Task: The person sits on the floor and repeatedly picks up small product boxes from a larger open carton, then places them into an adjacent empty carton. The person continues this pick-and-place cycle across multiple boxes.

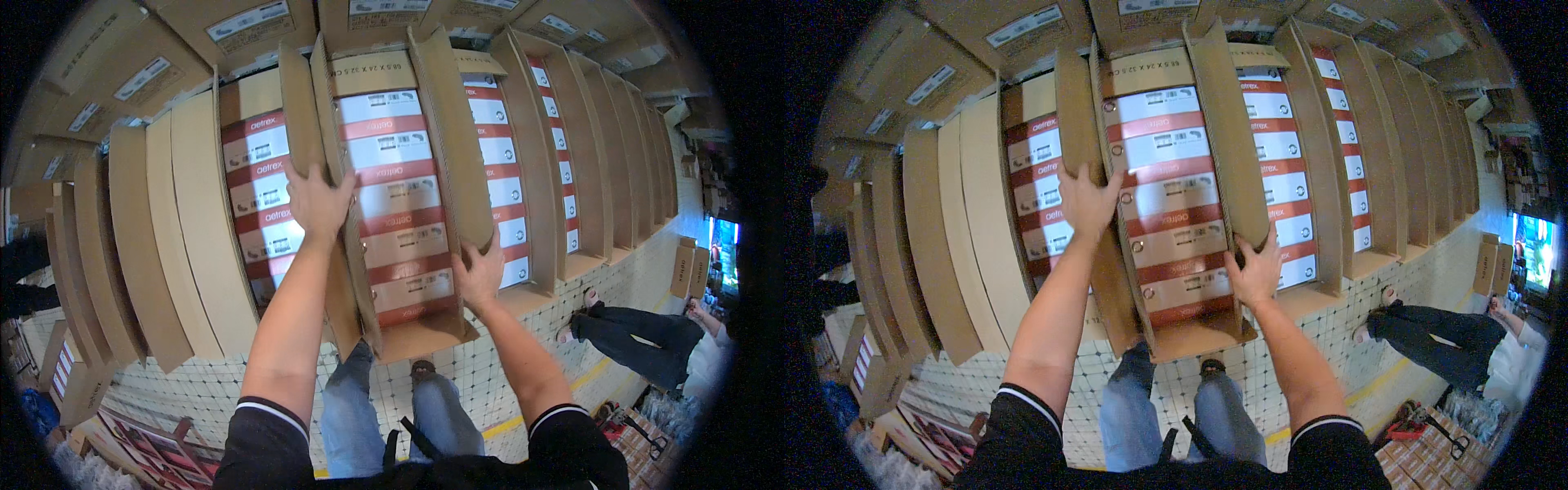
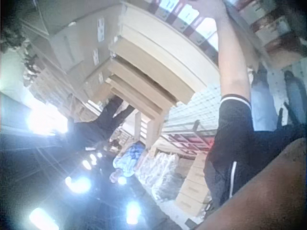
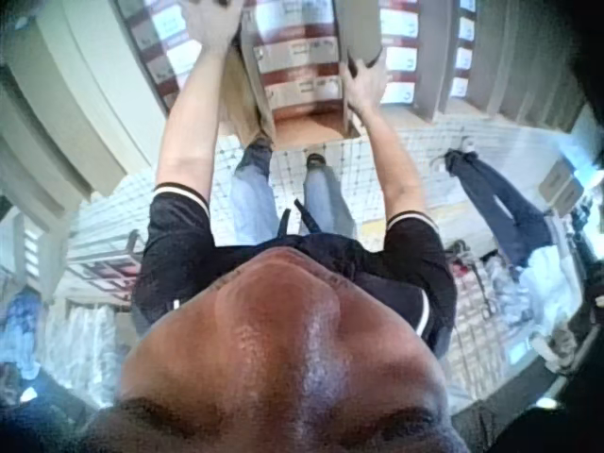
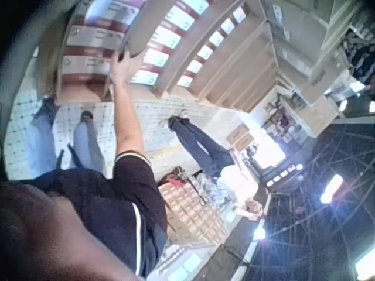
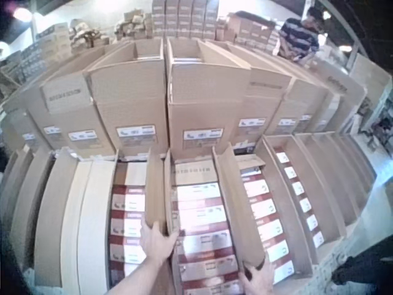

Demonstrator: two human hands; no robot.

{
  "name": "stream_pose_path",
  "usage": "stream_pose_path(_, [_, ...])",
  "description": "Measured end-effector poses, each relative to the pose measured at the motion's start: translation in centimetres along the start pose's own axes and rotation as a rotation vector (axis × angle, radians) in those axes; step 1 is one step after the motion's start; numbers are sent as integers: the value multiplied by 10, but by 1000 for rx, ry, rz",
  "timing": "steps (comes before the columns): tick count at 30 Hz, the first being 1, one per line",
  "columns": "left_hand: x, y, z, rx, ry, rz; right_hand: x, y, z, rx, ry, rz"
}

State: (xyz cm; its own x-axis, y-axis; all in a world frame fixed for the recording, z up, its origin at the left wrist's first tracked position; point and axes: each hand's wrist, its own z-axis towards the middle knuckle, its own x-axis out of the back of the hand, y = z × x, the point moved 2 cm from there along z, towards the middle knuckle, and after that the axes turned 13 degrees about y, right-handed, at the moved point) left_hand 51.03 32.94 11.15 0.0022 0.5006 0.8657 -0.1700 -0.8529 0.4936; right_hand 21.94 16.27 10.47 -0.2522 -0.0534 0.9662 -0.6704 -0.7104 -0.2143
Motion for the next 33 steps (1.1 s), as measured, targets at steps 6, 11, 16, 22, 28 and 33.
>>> stream_pose_path(6, [-18, 8, -1, -10, 105, 88, -1, 8, -2, -18, -21, 39])
stream_pose_path(11, [-34, 33, 1, 182, 180, 197, -5, 12, 1, -39, -21, 58])
stream_pose_path(16, [-40, 38, -5, 135, 195, 215, 12, -11, 10, -50, -67, -29])
stream_pose_path(22, [-41, 39, -5, 127, 199, 248, -33, -96, 115, -233, -57, 803])
stream_pose_path(28, [-43, 38, -6, 176, 173, 247, -179, -138, 319, -1206, -241, 1427])
stream_pose_path(33, [-41, 40, -4, 206, 138, 245, -214, -135, 362, -1439, -247, 1452])
